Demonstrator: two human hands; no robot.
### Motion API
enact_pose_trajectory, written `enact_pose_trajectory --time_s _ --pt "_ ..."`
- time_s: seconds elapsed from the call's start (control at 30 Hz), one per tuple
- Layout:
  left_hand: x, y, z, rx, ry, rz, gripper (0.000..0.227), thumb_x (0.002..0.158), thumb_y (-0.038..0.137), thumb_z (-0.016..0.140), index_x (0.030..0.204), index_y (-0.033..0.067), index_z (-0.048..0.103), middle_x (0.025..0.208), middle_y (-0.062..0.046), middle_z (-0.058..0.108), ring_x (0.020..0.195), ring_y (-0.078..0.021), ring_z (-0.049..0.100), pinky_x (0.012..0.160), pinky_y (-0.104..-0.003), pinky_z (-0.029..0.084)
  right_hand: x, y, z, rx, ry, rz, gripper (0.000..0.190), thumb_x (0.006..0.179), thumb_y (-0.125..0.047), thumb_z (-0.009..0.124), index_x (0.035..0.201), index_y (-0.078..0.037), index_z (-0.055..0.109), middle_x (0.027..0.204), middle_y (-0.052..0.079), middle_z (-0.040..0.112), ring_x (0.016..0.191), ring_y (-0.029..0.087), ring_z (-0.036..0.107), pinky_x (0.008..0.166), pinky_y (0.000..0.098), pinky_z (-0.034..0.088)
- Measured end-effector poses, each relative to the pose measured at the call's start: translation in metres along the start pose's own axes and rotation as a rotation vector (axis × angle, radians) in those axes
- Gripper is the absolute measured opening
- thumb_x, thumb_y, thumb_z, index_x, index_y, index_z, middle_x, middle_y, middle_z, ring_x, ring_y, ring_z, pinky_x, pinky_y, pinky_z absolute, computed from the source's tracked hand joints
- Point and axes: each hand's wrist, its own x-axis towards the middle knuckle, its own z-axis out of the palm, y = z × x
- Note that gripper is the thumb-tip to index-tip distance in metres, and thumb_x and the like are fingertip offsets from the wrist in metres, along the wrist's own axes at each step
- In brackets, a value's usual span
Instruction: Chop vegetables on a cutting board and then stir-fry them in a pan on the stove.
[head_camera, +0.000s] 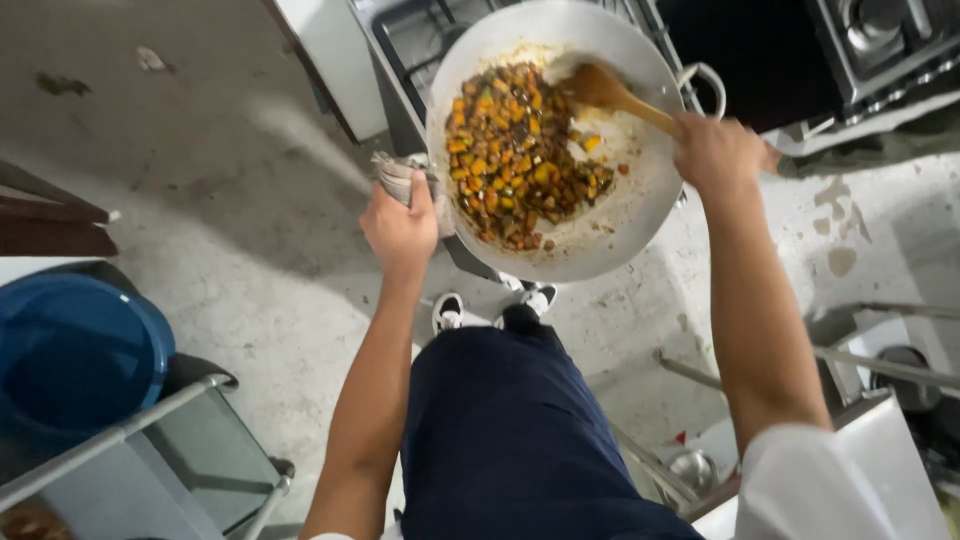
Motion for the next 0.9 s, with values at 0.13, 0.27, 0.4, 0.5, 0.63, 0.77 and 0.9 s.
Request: enact_pose_trajectory --time_s 0.13,0.27,0.4,0.5,0.63,0.77,0.9 --pt "0.011 0.000 0.001 -0.136 -0.028 0.016 0.047 0.094 0.048 0.065 0.105 0.0018 0.067 0.094 -0.024 0.073 0.092 -0.0447 0.069 0.088 -0.052 0.053 0.086 -0.046 -0.024 0.171 0.029 -0.161 0.042 0.092 -0.026 0.061 0.131 -0.039 0.070 0.106 0.011 0.074 0.097 0.035 0.069 0.077 0.0524 0.055" --pt "0.015 0.001 0.003 0.047 -0.133 -0.042 0.057 0.095 0.051 0.063 0.113 -0.0029 0.064 0.093 -0.024 0.073 0.091 -0.0435 0.068 0.092 -0.054 0.045 0.070 -0.122 -0.124 -0.073 -0.089 -0.408 0.045 0.102 -0.024 0.055 0.138 -0.047 0.065 0.109 0.010 0.073 0.104 0.028 0.069 0.083 0.0441 0.057" --pt "0.018 0.005 0.006 0.079 -0.213 -0.098 0.059 0.096 0.053 0.059 0.114 -0.0029 0.063 0.093 -0.022 0.073 0.092 -0.0423 0.068 0.095 -0.054 0.042 0.002 -0.146 -0.163 -0.629 -0.189 -0.669 0.056 0.099 -0.027 0.056 0.149 -0.050 0.048 0.119 0.007 0.064 0.110 0.023 0.063 0.076 0.0332 0.059" --pt "0.011 -0.010 0.010 0.118 -0.217 -0.086 0.064 0.097 0.055 0.060 0.117 -0.0054 0.061 0.092 -0.024 0.072 0.091 -0.0436 0.067 0.095 -0.054 0.042 -0.038 -0.116 -0.150 -0.573 0.171 -0.848 0.052 0.090 -0.035 0.053 0.140 -0.049 0.049 0.129 0.003 0.058 0.118 0.022 0.059 0.092 0.0363 0.053" --pt "0.004 -0.011 0.013 0.067 -0.125 -0.022 0.060 0.098 0.052 0.062 0.114 -0.0060 0.062 0.091 -0.024 0.071 0.088 -0.0443 0.067 0.091 -0.055 0.043 -0.090 -0.090 -0.185 -0.503 -0.101 -0.587 0.053 0.104 -0.024 0.049 0.152 -0.047 0.047 0.109 0.009 0.061 0.101 0.025 0.062 0.086 0.0373 0.054" --pt "-0.001 -0.006 0.011 0.041 -0.047 -0.031 0.048 0.096 0.050 0.065 0.101 0.0016 0.064 0.085 -0.022 0.072 0.087 -0.0434 0.067 0.088 -0.054 0.045 -0.159 -0.084 -0.191 -0.176 -0.220 -0.350 0.066 0.093 -0.010 0.051 0.153 -0.038 0.051 0.098 0.012 0.064 0.079 0.026 0.067 0.062 0.0397 0.060" --pt "0.001 -0.008 0.011 0.067 -0.018 -0.005 0.048 0.096 0.050 0.065 0.102 0.0019 0.064 0.085 -0.022 0.072 0.085 -0.0440 0.067 0.085 -0.055 0.046 -0.205 -0.089 -0.146 -0.210 -0.383 -0.291 0.064 0.093 -0.011 0.052 0.149 -0.043 0.048 0.097 0.012 0.066 0.077 0.028 0.070 0.065 0.0398 0.062"
